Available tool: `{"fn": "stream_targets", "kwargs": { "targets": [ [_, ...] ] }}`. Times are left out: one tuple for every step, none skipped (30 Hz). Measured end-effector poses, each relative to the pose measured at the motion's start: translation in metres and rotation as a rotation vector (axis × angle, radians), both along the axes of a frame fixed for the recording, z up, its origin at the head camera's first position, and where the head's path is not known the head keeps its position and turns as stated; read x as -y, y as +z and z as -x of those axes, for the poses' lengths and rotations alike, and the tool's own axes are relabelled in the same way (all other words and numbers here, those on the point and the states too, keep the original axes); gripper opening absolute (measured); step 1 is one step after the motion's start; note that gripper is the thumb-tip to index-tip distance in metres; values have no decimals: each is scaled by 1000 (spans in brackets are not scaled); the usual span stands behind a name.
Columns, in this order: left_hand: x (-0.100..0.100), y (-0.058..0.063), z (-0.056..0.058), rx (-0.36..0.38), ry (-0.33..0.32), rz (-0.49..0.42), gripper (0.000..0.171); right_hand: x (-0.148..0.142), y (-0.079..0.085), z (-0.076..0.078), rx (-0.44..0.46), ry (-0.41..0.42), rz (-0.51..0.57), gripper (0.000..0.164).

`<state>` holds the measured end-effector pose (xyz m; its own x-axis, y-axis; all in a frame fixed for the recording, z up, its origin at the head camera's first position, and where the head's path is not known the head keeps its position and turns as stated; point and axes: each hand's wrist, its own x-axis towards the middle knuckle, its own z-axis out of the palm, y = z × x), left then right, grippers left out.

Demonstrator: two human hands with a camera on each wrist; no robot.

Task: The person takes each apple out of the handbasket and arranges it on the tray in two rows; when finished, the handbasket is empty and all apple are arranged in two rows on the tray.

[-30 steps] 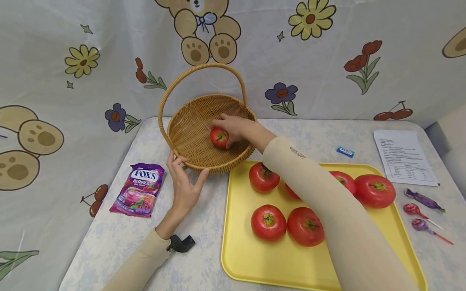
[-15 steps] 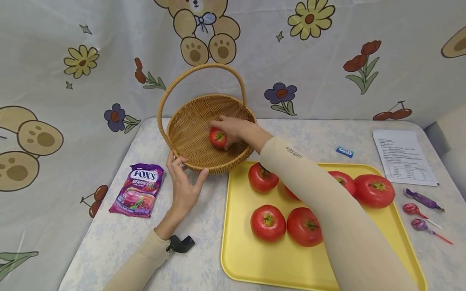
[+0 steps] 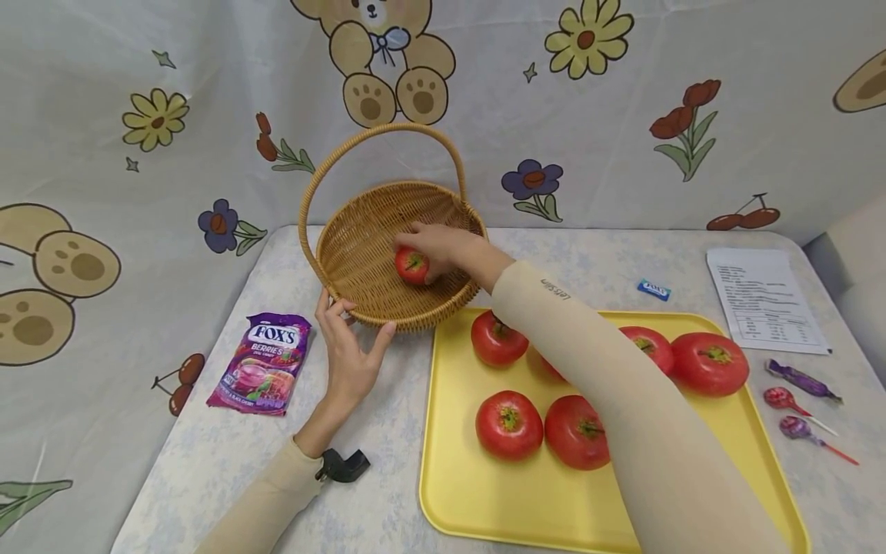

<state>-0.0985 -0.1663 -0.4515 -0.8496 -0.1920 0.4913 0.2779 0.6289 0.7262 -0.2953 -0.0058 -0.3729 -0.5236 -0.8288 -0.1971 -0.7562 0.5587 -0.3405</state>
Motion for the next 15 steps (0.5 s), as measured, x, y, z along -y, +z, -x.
{"fn": "stream_targets", "kwargs": {
  "targets": [
    [0, 0, 0, 0, -1, 0, 63, -1, 0, 1, 7, 1, 10, 69],
    [0, 0, 0, 0, -1, 1, 63, -2, 1, 1, 13, 0, 20, 69],
    [0, 0, 0, -1, -2, 1, 63, -4, 1, 1, 18, -3, 30, 69],
    [-1, 0, 0, -2, -4, 0, 63, -5, 2, 2, 20, -2, 40, 68],
    [-1, 0, 0, -4, -5, -1, 63, -7, 3, 2, 22, -5, 46, 68],
    [-1, 0, 0, -7, -5, -1, 63, -9, 4, 2, 24, -8, 53, 68],
    [-1, 0, 0, -9, -4, 0, 63, -11, 6, 2, 25, -11, 59, 68],
    [-1, 0, 0, -10, -3, 0, 63, -12, 7, 1, 26, -14, 63, 68],
    [-1, -1, 0, -13, -3, 0, 63, -14, 9, 1, 27, -15, 69, 68],
    [-1, -1, 0, -16, -2, -1, 63, -16, 12, 0, 27, -17, 74, 68],
    [-1, -1, 1, -18, -1, -1, 63, -18, 14, -1, 27, -18, 83, 68],
    [-1, -2, 1, -19, 0, 0, 63, -19, 17, -2, 27, -17, 99, 68],
    [-1, -2, 1, -20, 1, 0, 63, -21, 20, -4, 25, -12, 117, 68],
    [-1, -2, 1, -21, 1, 0, 63, -23, 23, -5, 19, -7, 131, 68],
    [-1, -2, 1, -20, 1, -1, 63, -25, 26, -6, 12, -1, 149, 69]
  ]
}}
